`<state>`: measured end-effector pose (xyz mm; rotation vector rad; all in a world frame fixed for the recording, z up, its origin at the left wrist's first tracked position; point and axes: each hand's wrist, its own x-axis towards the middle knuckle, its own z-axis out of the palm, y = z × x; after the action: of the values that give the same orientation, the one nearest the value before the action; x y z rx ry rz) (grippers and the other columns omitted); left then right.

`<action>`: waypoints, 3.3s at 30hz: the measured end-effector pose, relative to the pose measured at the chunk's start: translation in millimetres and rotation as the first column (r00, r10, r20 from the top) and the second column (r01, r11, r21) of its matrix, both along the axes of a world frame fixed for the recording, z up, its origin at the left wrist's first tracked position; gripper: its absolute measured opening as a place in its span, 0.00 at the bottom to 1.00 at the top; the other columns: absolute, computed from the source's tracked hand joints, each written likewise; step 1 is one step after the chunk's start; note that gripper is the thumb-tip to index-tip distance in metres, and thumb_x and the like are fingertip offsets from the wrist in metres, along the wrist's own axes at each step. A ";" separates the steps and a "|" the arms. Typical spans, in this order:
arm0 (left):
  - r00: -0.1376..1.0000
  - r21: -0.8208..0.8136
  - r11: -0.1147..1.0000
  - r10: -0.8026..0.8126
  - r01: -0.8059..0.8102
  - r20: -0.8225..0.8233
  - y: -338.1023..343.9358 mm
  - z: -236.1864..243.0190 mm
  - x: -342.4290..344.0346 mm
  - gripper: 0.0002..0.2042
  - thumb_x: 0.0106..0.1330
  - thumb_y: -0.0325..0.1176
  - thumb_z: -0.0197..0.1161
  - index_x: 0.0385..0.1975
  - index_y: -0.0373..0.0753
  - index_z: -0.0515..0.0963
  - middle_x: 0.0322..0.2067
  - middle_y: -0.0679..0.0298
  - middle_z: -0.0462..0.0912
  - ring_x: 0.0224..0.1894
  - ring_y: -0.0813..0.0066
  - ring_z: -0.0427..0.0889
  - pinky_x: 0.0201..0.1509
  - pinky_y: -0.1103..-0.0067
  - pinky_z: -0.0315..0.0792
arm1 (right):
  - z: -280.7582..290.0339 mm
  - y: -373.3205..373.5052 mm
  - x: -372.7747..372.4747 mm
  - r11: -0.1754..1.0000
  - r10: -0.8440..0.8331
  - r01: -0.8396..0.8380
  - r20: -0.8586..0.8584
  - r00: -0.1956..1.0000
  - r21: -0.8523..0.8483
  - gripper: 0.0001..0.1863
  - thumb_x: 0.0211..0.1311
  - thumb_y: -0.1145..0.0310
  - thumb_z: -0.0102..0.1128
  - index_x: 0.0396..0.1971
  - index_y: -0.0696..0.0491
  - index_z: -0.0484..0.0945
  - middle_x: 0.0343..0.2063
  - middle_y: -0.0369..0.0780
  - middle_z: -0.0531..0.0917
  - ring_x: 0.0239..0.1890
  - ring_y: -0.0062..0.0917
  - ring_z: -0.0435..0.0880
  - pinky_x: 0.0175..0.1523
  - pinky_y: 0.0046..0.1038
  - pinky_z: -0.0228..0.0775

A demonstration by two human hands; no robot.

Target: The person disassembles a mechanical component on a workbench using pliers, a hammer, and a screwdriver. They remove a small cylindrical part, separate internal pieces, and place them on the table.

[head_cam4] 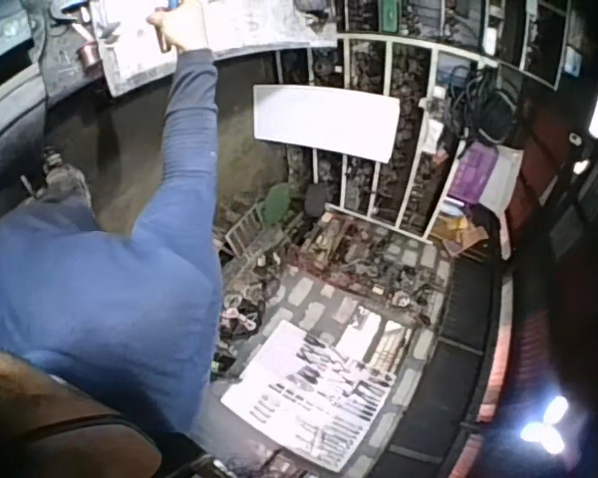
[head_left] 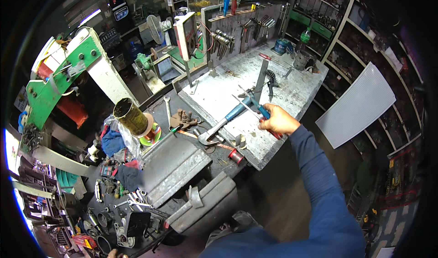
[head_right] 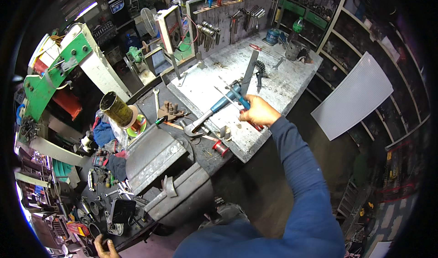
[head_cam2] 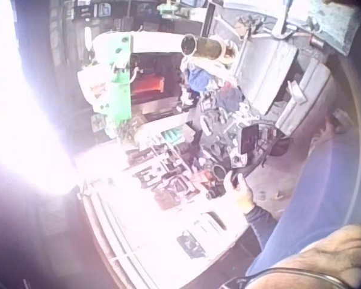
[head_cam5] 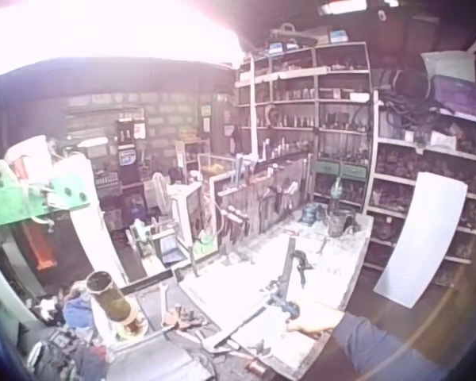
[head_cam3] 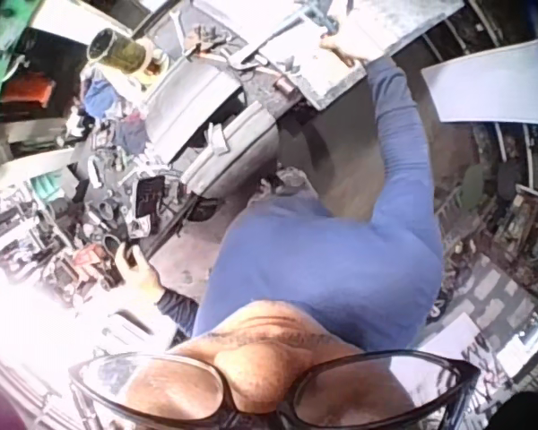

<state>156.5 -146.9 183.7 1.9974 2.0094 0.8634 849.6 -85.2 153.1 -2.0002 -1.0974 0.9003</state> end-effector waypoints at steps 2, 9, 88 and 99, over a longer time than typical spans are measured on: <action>0.992 -0.004 0.998 0.070 -0.070 0.101 -21.4 -25.2 3.0 0.17 0.75 0.36 0.72 0.56 0.32 0.83 0.52 0.51 0.88 0.54 0.58 0.86 0.60 0.70 0.78 | 17.2 4.5 8.8 1.000 0.007 -0.006 0.093 0.996 -0.017 0.34 0.50 0.71 0.79 0.57 0.71 0.77 0.32 0.42 0.88 0.32 0.25 0.87 0.40 0.31 0.81; 0.942 -0.167 0.963 0.245 -0.210 0.230 -92.4 -118.3 14.6 0.17 0.74 0.35 0.71 0.55 0.31 0.84 0.51 0.50 0.88 0.52 0.55 0.85 0.58 0.67 0.78 | 107.8 51.7 61.2 0.994 0.029 -0.047 0.185 0.982 0.094 0.41 0.52 0.77 0.79 0.68 0.69 0.72 0.28 0.44 0.86 0.17 0.23 0.80 0.21 0.30 0.71; 0.438 -0.861 0.412 0.861 -0.299 0.260 -207.6 -410.7 460.9 0.18 0.69 0.40 0.71 0.46 0.29 0.84 0.34 0.57 0.88 0.35 0.67 0.84 0.41 0.67 0.78 | 343.3 358.0 309.6 0.732 -0.580 -0.668 0.641 -0.503 0.138 0.09 0.66 0.62 0.68 0.42 0.33 0.91 0.47 0.26 0.83 0.61 0.24 0.79 0.64 0.46 0.70; 0.422 -0.872 0.383 0.875 -0.303 0.238 -206.4 -409.2 462.8 0.17 0.68 0.35 0.71 0.49 0.27 0.83 0.38 0.55 0.89 0.40 0.65 0.87 0.47 0.68 0.79 | 245.7 383.1 349.9 0.867 -0.318 -0.498 0.754 -0.574 -0.013 0.08 0.64 0.61 0.66 0.34 0.40 0.94 0.43 0.30 0.85 0.58 0.27 0.79 0.62 0.53 0.66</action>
<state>619.2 -353.3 -225.5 0.2312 2.0912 0.5743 1199.5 297.9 398.7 -1.6234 -2.1172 -2.0019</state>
